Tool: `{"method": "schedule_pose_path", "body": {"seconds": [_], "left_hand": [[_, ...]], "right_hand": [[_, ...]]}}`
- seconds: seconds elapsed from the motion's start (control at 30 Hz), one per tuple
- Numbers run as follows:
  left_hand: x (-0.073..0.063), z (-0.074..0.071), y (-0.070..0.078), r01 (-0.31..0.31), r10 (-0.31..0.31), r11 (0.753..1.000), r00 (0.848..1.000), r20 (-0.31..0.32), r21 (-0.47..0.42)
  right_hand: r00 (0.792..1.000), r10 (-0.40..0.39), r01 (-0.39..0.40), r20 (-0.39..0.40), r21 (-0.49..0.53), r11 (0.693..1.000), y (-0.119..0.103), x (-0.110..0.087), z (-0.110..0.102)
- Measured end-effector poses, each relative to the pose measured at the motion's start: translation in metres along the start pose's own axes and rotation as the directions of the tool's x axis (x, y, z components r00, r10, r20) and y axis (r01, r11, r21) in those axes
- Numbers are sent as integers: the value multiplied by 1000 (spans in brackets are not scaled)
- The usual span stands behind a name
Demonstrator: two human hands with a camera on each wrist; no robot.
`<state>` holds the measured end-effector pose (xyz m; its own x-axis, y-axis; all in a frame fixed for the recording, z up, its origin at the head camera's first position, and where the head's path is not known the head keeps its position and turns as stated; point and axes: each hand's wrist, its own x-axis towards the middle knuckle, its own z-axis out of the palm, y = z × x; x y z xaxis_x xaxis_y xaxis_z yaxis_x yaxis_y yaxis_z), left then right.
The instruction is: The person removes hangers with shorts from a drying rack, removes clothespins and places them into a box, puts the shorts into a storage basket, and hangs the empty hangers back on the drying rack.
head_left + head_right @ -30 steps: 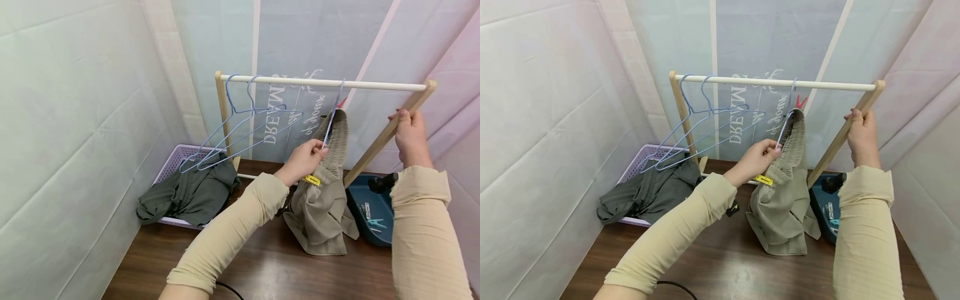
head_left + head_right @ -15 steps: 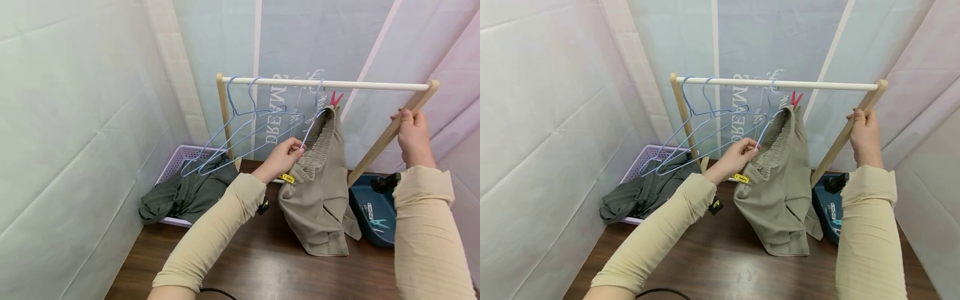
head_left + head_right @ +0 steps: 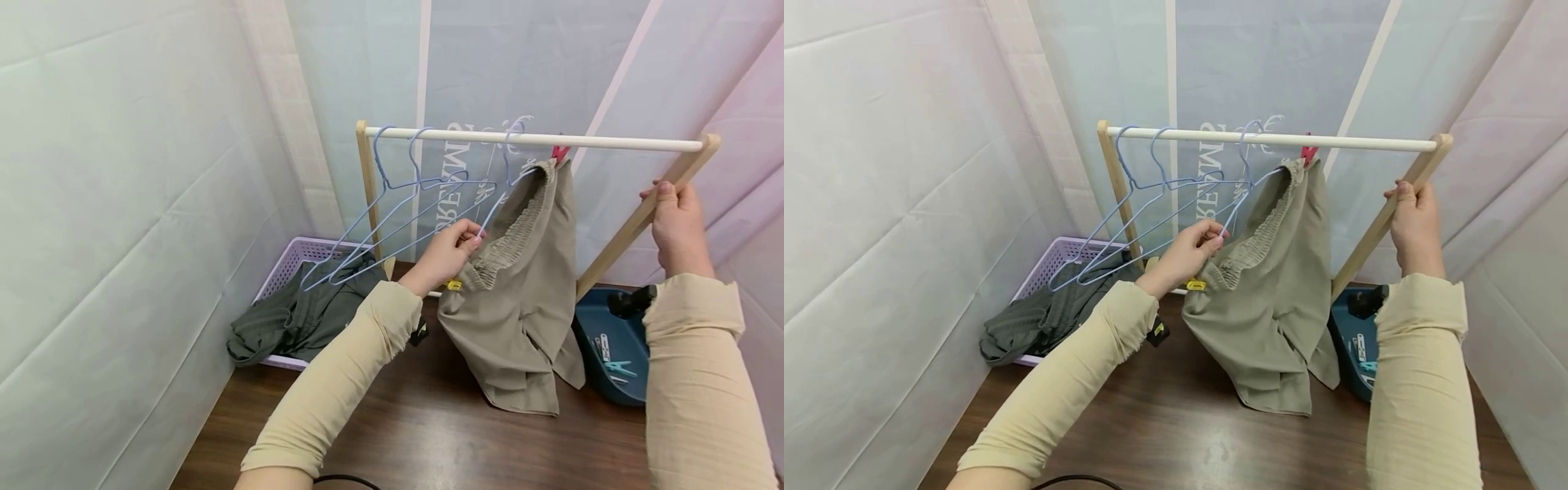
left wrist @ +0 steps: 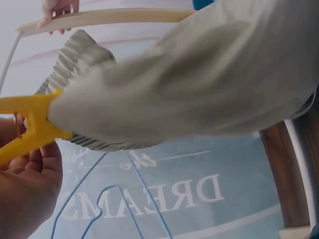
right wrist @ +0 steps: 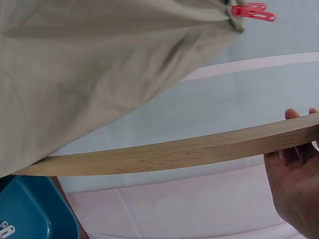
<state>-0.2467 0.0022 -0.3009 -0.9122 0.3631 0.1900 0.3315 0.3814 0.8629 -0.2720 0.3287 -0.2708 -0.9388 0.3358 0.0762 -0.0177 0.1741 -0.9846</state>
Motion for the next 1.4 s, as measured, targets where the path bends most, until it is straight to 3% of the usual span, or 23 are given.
{"method": "schedule_pose_path", "body": {"seconds": [0.2,0.43,0.9,1.23,1.4], "left_hand": [[-2,-15,-1,-10,11,999,999,-38,39],[-7,-30,-10,-30,37,998,989,-145,47],[-35,-53,-33,-49,47,999,969,-241,-4],[-56,-76,-52,-74,97,993,953,-286,89],[-63,-88,-58,-65,88,994,950,-301,85]], "right_hand": [[1000,-24,24,-4,15,1000,1,0,1],[998,-60,61,-17,73,996,2,-1,2],[999,-49,50,-23,66,997,0,-3,0],[999,-45,45,-18,43,998,1,-2,-1],[999,-46,47,-20,39,998,1,-2,-1]]}}
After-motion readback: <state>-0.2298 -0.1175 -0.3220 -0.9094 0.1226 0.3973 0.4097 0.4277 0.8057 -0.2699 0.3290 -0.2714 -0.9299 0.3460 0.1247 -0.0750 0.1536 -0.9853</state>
